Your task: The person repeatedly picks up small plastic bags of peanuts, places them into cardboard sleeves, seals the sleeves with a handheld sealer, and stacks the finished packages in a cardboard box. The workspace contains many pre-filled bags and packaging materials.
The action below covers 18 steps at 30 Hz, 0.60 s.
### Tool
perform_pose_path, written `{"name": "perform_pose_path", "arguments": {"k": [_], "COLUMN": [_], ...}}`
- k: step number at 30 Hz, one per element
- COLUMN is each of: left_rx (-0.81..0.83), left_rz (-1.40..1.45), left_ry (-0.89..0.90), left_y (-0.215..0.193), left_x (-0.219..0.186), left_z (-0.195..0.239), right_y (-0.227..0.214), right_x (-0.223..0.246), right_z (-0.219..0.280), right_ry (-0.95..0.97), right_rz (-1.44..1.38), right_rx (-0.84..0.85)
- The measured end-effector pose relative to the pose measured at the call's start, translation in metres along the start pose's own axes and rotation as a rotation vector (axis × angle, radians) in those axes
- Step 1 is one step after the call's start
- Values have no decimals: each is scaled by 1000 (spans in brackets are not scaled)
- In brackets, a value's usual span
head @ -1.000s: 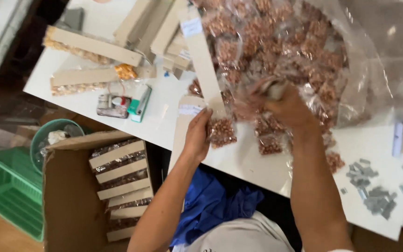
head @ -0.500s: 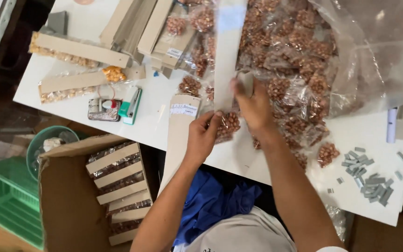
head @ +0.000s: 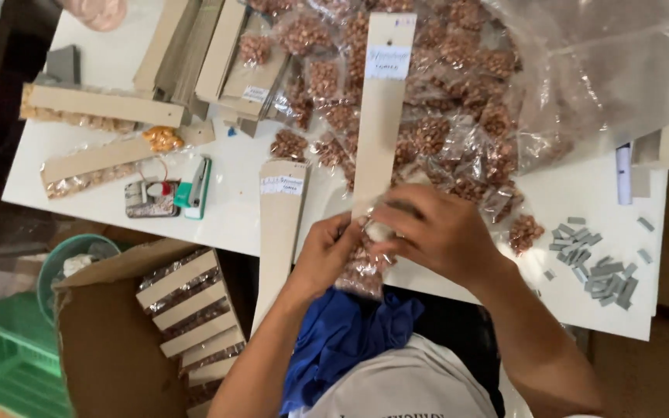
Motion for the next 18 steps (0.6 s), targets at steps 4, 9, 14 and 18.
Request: {"name": "perform_pose_path", "arguments": {"k": [4,9,14,18], "left_rx": [128,274,166,125], "left_rz": [190,236,222,269], "left_ry": [-88,-125,-196,-353], "left_y": [20,38,51,38], "left_x": [-19,23,48,72], "left_z": [26,33,43,44], "right_y": [-1,16,86,68], "right_x": [-71,-101,-91,-59], "right_z": [66,123,197,244], "right_ry": [428,862,1292,1247], "right_rz": [-1012,-1409,-1780,-1018], "right_rx": [-356,-672,-847,-273]}}
Point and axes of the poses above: each hand's wrist, its own z-axis away from the middle knuckle, its own y-axis out of the palm, x = y × z, the point moved 9 cm from there along -z, towards the middle knuckle, and after that the axes turned 5 degrees about x, right-handed, at the moved point
